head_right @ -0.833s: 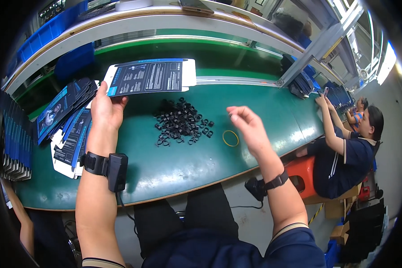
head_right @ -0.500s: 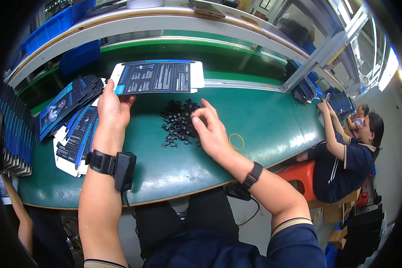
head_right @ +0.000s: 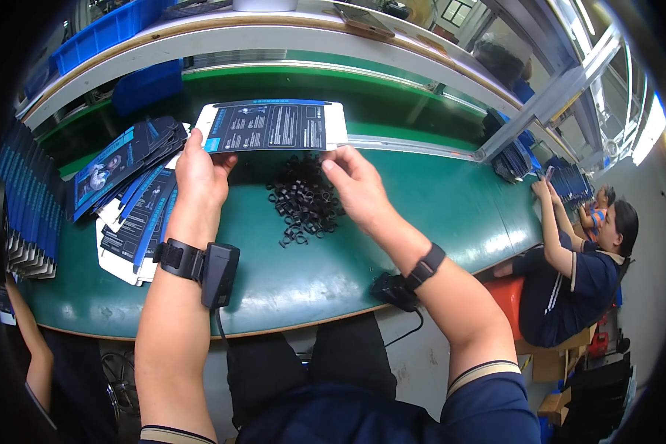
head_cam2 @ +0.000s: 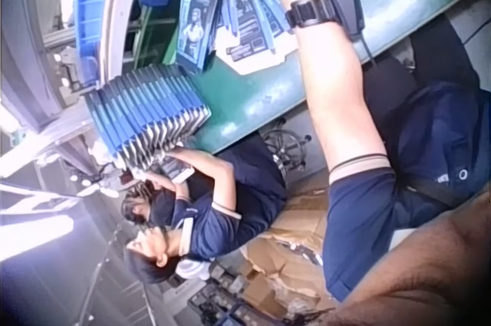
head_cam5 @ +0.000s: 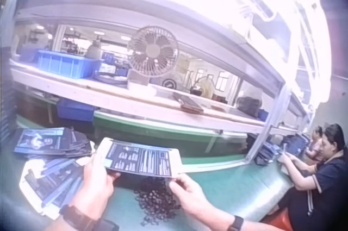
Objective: Stacking product boxes and then assembling or sorting small plastic components into those boxes at a factory workbench.
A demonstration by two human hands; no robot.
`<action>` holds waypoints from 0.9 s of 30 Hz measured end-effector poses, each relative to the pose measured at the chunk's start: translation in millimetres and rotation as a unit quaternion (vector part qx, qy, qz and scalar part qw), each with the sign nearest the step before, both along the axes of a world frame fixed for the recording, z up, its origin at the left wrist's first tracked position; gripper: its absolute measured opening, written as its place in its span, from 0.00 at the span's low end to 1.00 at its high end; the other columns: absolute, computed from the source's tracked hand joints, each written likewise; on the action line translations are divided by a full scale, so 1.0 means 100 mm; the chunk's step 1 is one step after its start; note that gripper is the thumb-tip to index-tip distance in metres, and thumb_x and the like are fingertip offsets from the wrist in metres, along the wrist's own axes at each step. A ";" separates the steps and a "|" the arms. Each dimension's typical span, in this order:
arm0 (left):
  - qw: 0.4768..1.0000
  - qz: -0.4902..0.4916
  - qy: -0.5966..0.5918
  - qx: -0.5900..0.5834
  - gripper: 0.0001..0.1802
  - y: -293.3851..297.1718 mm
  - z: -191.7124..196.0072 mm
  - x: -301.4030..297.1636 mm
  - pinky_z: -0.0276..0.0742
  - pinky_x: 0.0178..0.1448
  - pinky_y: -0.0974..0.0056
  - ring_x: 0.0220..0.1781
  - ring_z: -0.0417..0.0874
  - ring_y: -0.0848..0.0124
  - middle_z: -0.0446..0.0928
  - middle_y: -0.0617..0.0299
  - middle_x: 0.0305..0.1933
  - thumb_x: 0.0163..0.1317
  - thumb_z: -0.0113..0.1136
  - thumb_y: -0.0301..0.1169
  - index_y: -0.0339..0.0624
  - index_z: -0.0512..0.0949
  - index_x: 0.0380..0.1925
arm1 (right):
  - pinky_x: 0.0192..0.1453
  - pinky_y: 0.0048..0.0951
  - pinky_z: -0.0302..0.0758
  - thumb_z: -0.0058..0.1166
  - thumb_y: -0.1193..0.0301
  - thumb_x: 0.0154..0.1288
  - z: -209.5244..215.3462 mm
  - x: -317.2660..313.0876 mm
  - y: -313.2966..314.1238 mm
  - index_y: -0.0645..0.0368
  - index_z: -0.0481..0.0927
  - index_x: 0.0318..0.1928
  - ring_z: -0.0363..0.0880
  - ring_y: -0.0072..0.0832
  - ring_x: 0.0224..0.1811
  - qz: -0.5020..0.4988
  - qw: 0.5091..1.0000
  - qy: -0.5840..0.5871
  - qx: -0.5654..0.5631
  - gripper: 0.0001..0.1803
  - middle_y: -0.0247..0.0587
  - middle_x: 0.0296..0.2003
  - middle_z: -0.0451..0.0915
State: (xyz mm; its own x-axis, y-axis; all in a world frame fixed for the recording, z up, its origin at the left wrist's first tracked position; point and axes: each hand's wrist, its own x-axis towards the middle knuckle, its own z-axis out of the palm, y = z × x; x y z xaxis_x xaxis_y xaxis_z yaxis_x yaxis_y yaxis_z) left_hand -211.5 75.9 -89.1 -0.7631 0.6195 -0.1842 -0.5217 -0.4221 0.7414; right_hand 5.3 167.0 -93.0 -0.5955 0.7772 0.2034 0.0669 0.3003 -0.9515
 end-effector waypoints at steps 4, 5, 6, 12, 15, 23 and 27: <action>1.000 0.006 0.003 -0.015 0.19 0.01 0.00 0.02 0.78 0.31 0.63 0.33 0.81 0.69 0.79 0.59 0.39 0.75 0.37 0.43 0.43 0.69 0.52 | 0.53 0.27 0.72 0.50 0.72 0.70 0.29 0.43 -0.03 0.59 0.74 0.42 0.75 0.19 0.48 0.059 0.994 -0.053 0.079 0.04 0.37 0.48 0.78; 1.000 0.003 0.002 -0.014 0.19 0.01 0.00 0.01 0.78 0.31 0.63 0.33 0.81 0.69 0.79 0.59 0.39 0.75 0.37 0.43 0.43 0.69 0.52 | 0.49 0.27 0.73 0.50 0.72 0.70 0.37 0.57 -0.03 0.59 0.74 0.42 0.76 0.19 0.45 0.065 0.990 -0.088 0.087 0.05 0.38 0.49 0.78; 1.000 0.007 0.003 -0.019 0.19 0.01 -0.01 0.00 0.78 0.31 0.63 0.33 0.81 0.69 0.79 0.59 0.39 0.75 0.37 0.43 0.42 0.70 0.52 | 0.49 0.27 0.73 0.50 0.72 0.70 0.46 0.70 -0.03 0.59 0.74 0.42 0.76 0.19 0.45 0.063 0.990 -0.089 0.087 0.05 0.38 0.49 0.78; 0.999 0.010 0.019 -0.026 0.19 0.10 -0.06 0.03 0.77 0.30 0.63 0.32 0.81 0.69 0.80 0.59 0.39 0.75 0.38 0.43 0.43 0.71 0.51 | 0.39 0.22 0.77 0.47 0.75 0.70 0.57 1.18 -0.17 0.61 0.71 0.40 0.81 0.20 0.40 0.016 0.931 -0.364 -0.012 0.03 0.43 0.51 0.78; 1.000 0.002 0.022 -0.019 0.18 0.16 -0.06 0.05 0.77 0.29 0.63 0.32 0.81 0.69 0.80 0.59 0.39 0.75 0.38 0.42 0.42 0.71 0.51 | 0.44 0.25 0.78 0.46 0.74 0.71 0.36 1.44 0.00 0.62 0.72 0.40 0.81 0.24 0.44 0.006 0.958 -0.285 -0.026 0.04 0.43 0.49 0.78; 0.999 0.020 0.019 -0.024 0.16 0.15 0.01 0.07 0.73 0.30 0.62 0.35 0.81 0.68 0.79 0.59 0.40 0.75 0.42 0.40 0.41 0.72 0.48 | 0.50 0.28 0.78 0.46 0.72 0.72 0.54 1.40 0.14 0.61 0.72 0.41 0.81 0.28 0.47 0.025 0.945 -0.324 -0.042 0.05 0.45 0.47 0.79; 0.999 0.021 0.018 -0.027 0.16 0.16 0.07 0.10 0.73 0.31 0.62 0.35 0.80 0.69 0.79 0.59 0.40 0.75 0.42 0.40 0.41 0.72 0.48 | 0.50 0.28 0.78 0.46 0.73 0.72 0.57 1.46 0.23 0.61 0.71 0.40 0.80 0.29 0.48 0.041 0.943 -0.324 -0.057 0.04 0.47 0.48 0.79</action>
